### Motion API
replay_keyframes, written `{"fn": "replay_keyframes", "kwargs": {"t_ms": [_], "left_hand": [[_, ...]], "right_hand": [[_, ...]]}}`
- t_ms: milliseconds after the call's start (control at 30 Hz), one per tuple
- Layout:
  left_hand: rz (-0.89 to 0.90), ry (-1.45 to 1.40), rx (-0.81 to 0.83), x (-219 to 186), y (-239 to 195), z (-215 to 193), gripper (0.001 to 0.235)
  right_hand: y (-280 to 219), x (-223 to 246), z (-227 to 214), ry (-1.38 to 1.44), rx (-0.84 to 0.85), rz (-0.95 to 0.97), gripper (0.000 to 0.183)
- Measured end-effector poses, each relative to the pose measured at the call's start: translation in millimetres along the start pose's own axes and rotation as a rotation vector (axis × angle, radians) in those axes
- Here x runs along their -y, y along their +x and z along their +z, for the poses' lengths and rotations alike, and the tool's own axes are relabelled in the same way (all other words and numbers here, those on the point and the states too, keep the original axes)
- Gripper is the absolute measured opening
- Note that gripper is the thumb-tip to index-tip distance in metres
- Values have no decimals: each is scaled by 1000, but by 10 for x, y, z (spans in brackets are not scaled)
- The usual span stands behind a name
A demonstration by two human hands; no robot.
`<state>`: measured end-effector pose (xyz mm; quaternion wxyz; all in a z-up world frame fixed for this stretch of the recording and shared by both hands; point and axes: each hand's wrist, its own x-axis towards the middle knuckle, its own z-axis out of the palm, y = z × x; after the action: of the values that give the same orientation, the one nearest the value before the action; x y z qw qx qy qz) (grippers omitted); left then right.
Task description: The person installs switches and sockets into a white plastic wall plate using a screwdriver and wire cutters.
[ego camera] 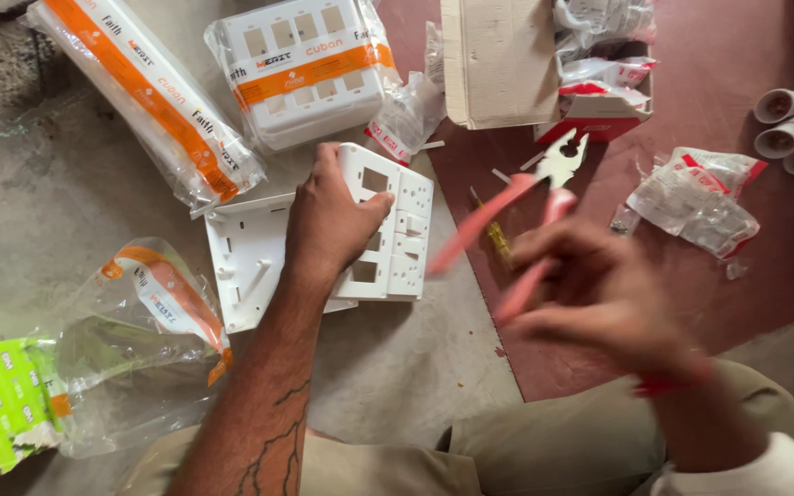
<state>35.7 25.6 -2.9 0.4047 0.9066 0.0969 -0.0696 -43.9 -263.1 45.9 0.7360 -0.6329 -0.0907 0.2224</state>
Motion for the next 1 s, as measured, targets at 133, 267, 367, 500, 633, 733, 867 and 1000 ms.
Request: {"fn": "replay_keyframes", "kwargs": {"t_ms": [133, 267, 367, 500, 633, 733, 867, 1000], "left_hand": [[88, 111, -69, -81, -25, 7, 99], [75, 289, 34, -104, -47, 56, 120], [582, 594, -398, -79, -92, 176, 115], [94, -647, 326, -235, -199, 418, 54], [-295, -1219, 729, -478, -472, 390, 66], [-146, -1302, 775, -632, -620, 350, 59], [-286, -1114, 791, -708, -699, 379, 57], [-277, -1246, 935, -635, -734, 378, 45]], "right_hand": [[72, 3, 300, -413, 61, -94, 53], [56, 115, 363, -331, 156, -128, 60], [6, 118, 350, -155, 243, -135, 72], [-71, 80, 300, 25, 254, -115, 73], [-38, 151, 281, -323, 193, -311, 75], [29, 232, 215, -426, 170, -333, 96], [84, 248, 110, -939, 196, -400, 100], [70, 257, 136, -1052, 282, -489, 103]]}}
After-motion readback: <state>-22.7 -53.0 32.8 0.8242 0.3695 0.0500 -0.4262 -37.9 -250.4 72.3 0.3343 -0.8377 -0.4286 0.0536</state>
